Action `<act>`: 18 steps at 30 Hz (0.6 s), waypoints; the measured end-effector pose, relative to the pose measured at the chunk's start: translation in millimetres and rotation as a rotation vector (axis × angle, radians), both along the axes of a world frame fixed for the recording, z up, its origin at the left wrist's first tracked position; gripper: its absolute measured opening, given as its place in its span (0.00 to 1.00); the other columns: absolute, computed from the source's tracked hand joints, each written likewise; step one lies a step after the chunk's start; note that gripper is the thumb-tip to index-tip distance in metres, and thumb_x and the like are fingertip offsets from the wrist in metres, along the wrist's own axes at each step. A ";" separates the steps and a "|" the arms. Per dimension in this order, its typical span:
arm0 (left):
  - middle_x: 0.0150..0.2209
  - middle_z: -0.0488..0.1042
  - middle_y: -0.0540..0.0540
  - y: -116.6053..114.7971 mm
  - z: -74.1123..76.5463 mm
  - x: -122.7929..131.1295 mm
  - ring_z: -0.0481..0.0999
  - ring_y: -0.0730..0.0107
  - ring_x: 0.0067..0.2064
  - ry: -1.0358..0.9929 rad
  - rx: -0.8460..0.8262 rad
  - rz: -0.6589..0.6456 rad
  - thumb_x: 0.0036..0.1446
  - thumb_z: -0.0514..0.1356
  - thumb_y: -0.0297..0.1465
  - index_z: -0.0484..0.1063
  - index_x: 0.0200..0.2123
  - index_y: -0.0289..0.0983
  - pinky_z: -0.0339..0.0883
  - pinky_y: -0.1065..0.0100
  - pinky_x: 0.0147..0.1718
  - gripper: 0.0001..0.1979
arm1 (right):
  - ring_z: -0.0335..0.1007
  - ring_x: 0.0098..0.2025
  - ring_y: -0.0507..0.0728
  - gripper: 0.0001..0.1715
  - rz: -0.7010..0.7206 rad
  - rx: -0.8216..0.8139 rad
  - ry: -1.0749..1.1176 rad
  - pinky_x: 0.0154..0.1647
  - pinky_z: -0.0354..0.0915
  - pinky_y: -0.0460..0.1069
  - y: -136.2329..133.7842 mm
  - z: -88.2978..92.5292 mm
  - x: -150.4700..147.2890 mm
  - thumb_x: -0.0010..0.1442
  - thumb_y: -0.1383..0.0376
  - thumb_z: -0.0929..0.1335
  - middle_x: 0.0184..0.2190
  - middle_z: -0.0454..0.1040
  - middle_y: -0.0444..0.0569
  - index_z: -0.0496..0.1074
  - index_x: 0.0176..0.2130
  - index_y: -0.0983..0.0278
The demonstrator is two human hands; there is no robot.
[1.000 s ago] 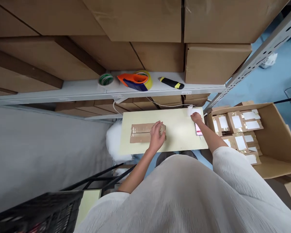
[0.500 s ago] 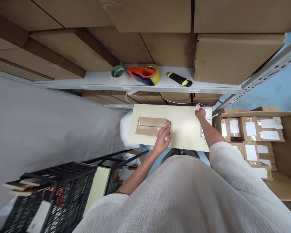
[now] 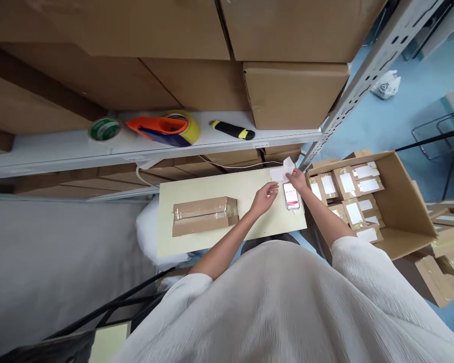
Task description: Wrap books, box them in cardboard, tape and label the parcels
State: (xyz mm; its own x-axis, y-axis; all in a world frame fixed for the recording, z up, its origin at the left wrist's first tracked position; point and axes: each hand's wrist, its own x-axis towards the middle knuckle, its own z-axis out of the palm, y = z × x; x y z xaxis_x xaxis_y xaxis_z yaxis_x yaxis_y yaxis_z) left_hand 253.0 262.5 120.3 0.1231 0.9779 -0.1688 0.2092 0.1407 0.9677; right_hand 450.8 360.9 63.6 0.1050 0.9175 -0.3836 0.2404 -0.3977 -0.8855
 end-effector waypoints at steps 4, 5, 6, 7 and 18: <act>0.52 0.83 0.40 44.8 -23.9 34.3 0.84 0.61 0.51 -0.031 -0.156 0.110 0.65 0.66 0.25 0.77 0.54 0.39 0.77 0.59 0.55 0.14 | 0.79 0.36 0.57 0.22 -0.049 -0.039 0.117 0.39 0.79 0.52 -6.3 11.9 9.4 0.51 0.53 0.80 0.31 0.79 0.43 0.71 0.38 0.59; 0.52 0.83 0.40 51.5 -28.9 39.4 0.84 0.61 0.50 -0.019 -0.179 0.133 0.64 0.68 0.25 0.77 0.54 0.39 0.77 0.59 0.55 0.15 | 0.79 0.36 0.57 0.22 -0.049 -0.042 0.129 0.40 0.79 0.52 -7.4 14.6 10.0 0.51 0.54 0.80 0.31 0.80 0.43 0.72 0.39 0.59; 0.51 0.83 0.41 56.5 -33.2 43.2 0.85 0.61 0.49 -0.008 -0.193 0.153 0.62 0.69 0.26 0.77 0.54 0.40 0.77 0.60 0.54 0.17 | 0.79 0.36 0.57 0.22 -0.049 -0.047 0.136 0.40 0.79 0.52 -8.3 16.9 10.1 0.51 0.54 0.81 0.31 0.80 0.42 0.72 0.39 0.59; 0.50 0.83 0.42 60.1 -36.5 46.0 0.85 0.61 0.48 0.004 -0.206 0.167 0.61 0.71 0.26 0.77 0.54 0.40 0.77 0.60 0.53 0.18 | 0.79 0.35 0.57 0.23 -0.052 -0.058 0.142 0.40 0.79 0.52 -8.9 19.1 9.8 0.50 0.54 0.81 0.30 0.80 0.42 0.73 0.39 0.59; 0.40 0.83 0.48 70.2 -40.7 46.3 0.85 0.65 0.42 0.018 -0.223 0.201 0.60 0.70 0.25 0.76 0.52 0.40 0.76 0.64 0.48 0.18 | 0.79 0.34 0.58 0.26 -0.015 -0.137 0.231 0.38 0.77 0.52 -4.3 26.1 6.1 0.48 0.52 0.84 0.29 0.80 0.44 0.74 0.37 0.59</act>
State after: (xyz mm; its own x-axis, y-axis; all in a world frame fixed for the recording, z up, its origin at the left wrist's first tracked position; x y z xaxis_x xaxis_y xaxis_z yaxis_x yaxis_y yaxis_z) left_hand 299.3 332.8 79.6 -0.0745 0.9207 -0.3830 0.1722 0.3902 0.9045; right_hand 456.9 356.6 89.7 0.0134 0.8542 -0.5198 0.0318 -0.5200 -0.8536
